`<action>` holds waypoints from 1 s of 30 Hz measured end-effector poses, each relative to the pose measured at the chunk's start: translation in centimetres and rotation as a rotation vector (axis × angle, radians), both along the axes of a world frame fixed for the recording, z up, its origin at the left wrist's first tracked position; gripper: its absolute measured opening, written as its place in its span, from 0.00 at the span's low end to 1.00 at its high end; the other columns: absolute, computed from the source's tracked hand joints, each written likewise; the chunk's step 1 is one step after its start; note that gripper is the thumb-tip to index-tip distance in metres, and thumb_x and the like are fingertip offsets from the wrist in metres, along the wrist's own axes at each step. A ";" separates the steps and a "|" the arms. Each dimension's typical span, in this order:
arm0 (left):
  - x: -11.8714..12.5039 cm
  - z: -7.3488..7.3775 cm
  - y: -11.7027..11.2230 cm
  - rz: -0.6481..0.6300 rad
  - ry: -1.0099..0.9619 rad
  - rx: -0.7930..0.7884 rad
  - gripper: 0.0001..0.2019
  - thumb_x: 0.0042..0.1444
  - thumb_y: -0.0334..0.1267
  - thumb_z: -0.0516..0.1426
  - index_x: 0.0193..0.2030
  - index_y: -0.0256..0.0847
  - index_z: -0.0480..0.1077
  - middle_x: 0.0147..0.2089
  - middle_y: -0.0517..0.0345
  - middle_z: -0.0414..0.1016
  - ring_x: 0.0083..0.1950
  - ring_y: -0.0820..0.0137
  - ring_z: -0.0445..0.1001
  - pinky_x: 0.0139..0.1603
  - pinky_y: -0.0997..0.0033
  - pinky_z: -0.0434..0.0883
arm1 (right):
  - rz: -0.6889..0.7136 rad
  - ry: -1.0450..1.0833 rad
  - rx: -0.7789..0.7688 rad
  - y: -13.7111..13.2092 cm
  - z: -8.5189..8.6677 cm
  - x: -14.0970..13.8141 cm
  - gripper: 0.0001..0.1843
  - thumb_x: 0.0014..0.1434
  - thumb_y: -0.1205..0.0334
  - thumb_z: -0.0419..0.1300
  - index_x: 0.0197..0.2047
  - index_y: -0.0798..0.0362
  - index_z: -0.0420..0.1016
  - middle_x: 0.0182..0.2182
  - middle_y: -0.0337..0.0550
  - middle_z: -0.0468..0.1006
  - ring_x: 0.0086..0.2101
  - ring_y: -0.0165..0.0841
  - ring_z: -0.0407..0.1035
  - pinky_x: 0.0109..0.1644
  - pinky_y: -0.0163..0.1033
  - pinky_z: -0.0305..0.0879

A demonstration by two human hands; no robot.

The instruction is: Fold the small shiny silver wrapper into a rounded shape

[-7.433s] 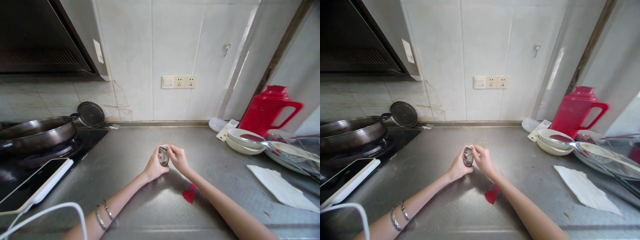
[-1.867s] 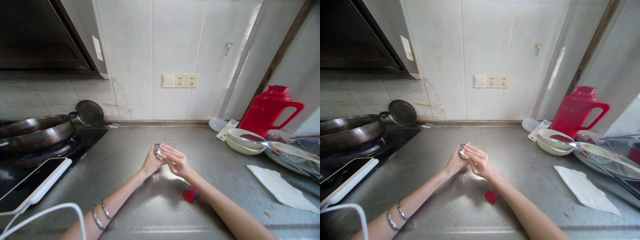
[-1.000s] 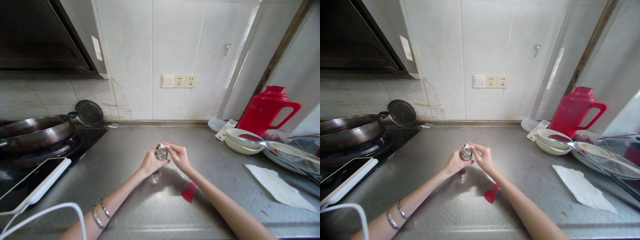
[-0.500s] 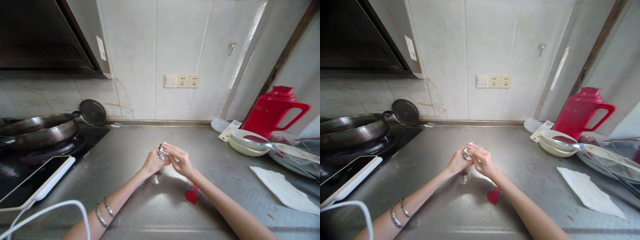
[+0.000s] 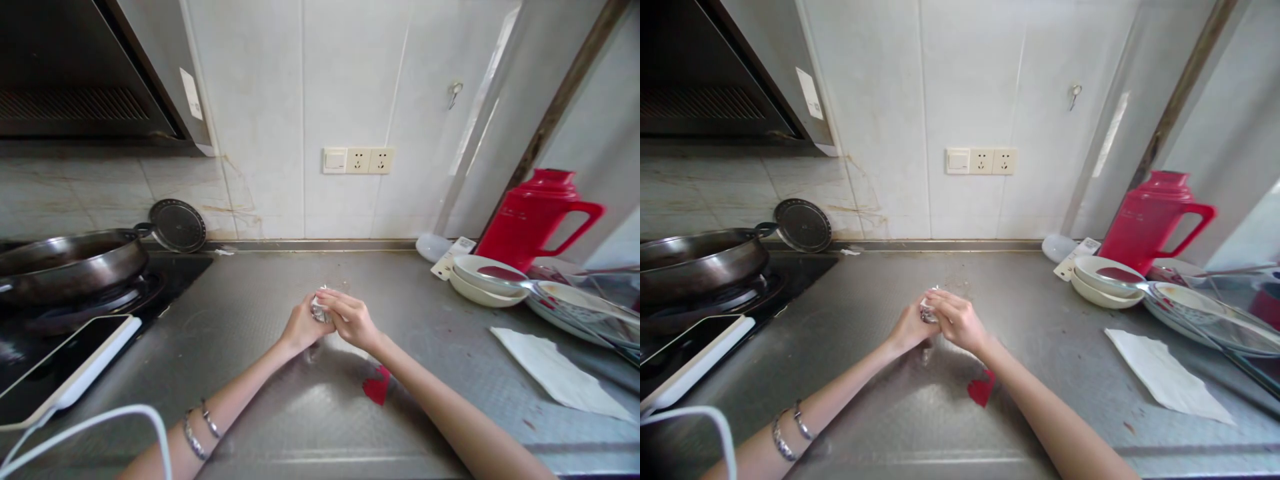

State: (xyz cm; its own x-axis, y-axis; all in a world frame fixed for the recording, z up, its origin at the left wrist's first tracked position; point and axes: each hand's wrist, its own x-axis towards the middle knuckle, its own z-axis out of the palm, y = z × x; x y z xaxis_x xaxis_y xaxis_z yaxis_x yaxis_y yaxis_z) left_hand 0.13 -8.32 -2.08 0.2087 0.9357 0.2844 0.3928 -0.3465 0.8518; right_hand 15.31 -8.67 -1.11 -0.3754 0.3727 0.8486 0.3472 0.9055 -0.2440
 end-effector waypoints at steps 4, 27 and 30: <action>0.1 0.1 -0.1 -0.009 -0.052 0.021 0.27 0.39 0.37 0.65 0.50 0.38 0.69 0.38 0.56 0.78 0.36 0.66 0.75 0.35 0.72 0.69 | 0.034 -0.073 0.069 0.0 0.4 0.3 0.17 0.64 0.68 0.50 0.52 0.50 0.73 0.49 0.47 0.78 0.53 0.38 0.69 0.58 0.48 0.69; 0.1 0.9 -0.4 -0.015 -0.189 -0.087 0.24 0.41 0.47 0.66 0.42 0.37 0.70 0.27 0.62 0.72 0.24 0.75 0.68 0.23 0.78 0.66 | -0.115 0.316 -0.363 0.5 0.2 0.0 0.13 0.63 0.57 0.54 0.44 0.48 0.79 0.43 0.45 0.81 0.42 0.40 0.77 0.47 0.45 0.74; -0.1 1.3 -0.4 -0.014 -0.235 -0.154 0.20 0.44 0.49 0.63 0.38 0.36 0.71 0.26 0.61 0.71 0.24 0.74 0.68 0.20 0.78 0.67 | 0.022 0.375 -0.549 0.6 0.3 -0.1 0.16 0.62 0.53 0.55 0.48 0.49 0.77 0.49 0.46 0.78 0.48 0.42 0.73 0.51 0.46 0.72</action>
